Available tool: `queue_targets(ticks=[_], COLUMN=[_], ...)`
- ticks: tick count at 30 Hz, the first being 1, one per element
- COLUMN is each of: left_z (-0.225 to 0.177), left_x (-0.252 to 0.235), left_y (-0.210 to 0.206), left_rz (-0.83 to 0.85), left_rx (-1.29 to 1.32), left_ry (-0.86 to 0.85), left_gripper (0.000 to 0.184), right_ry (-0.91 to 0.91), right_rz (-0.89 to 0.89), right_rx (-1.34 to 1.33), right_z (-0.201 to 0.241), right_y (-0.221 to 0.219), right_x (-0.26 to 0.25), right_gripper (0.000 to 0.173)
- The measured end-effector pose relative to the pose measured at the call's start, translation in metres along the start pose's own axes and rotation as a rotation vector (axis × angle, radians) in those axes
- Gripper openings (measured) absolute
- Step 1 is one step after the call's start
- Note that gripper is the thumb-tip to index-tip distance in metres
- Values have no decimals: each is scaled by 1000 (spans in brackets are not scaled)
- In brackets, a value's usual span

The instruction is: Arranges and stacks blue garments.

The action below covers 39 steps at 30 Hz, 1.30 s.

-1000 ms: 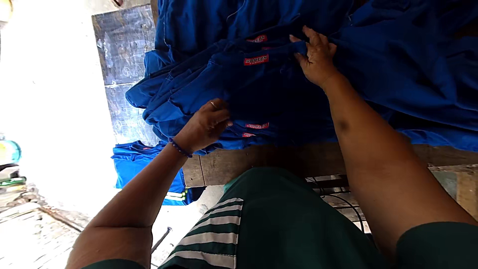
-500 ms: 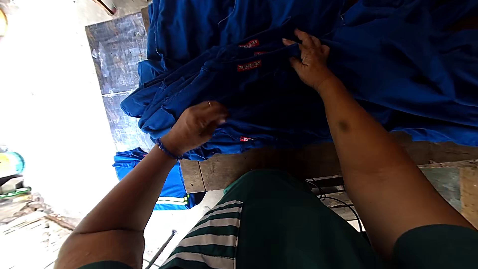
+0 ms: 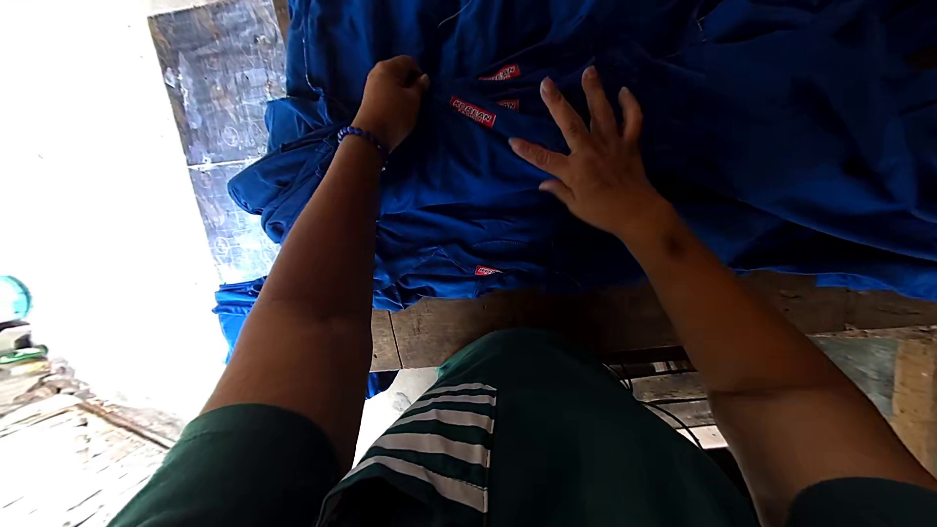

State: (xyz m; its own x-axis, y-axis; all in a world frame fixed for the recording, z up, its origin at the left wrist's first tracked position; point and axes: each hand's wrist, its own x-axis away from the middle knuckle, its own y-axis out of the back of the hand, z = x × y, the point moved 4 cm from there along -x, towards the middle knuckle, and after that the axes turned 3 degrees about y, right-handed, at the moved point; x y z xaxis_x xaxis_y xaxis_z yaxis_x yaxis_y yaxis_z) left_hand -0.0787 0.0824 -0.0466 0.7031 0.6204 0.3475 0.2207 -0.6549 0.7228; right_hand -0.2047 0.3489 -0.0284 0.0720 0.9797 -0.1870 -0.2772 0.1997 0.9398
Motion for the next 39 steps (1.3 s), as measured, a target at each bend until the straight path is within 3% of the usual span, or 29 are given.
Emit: queue_targets(ticks=[2, 4, 7, 9, 11, 13, 16, 18, 21, 23, 25, 29, 33, 34, 36, 39], left_z=[2, -1, -23, -33, -22, 1, 13, 11, -11, -27, -36, -12, 9, 10, 13, 16], left_x=[4, 23, 90, 140, 169, 180, 186, 194, 182, 161, 128, 41, 7, 7, 12, 16], left_y=[3, 8, 1, -29, -67, -90, -86, -72, -30, 5, 32, 28, 8, 7, 7, 8], left_rz=[-66, -245, -487, -320, 31, 241, 270, 288, 73, -200, -355, -236, -217, -213, -202, -211], left_rx=[-1, -79, -159, -209, -313, -423, -495, -390, -162, -170, -224, -294, -268, -248, -180, -69], left_ry=[-35, -118, -511, -761, -860, -785, -718, -701, -652, -594, -490, -228, -266, -279, -290, -328], left_gripper=[30, 36, 30, 25, 29, 28, 26, 26, 22, 20, 22, 29, 30, 30, 31, 29], right_ry=[-46, -121, -198, -218, -225, -233, -237, -236, -207, -192, -190, -269, -215, -158, -46, 29], right_rz=[0, 6, 44, 53, 75, 97, 88, 82, 18, 21, 43, 108, 61, 29, 12, 80], right_rx=[-52, -164, -368, -455, -483, -483, -479, -483, -479, -489, -510, -621, -309, -193, -77, -112], right_z=[-28, -53, -67, -73, -74, -75, -73, -66, -65, -67, -70, -77, -51, -35, 7, 56], right_y=[-15, -23, -24, -21, -19, -19, -19, -21, -16, -14, -13, -5, 16, 21, 24, -1], right_x=[-11, -22, -28, -28, -29, -29, -29, -22, -24, -25, -25, -29, -37, -43, -59, -100], right_gripper=[47, 51, 48, 45, 44, 44, 45, 46, 48, 48, 46, 41, 41, 47, 75, 116])
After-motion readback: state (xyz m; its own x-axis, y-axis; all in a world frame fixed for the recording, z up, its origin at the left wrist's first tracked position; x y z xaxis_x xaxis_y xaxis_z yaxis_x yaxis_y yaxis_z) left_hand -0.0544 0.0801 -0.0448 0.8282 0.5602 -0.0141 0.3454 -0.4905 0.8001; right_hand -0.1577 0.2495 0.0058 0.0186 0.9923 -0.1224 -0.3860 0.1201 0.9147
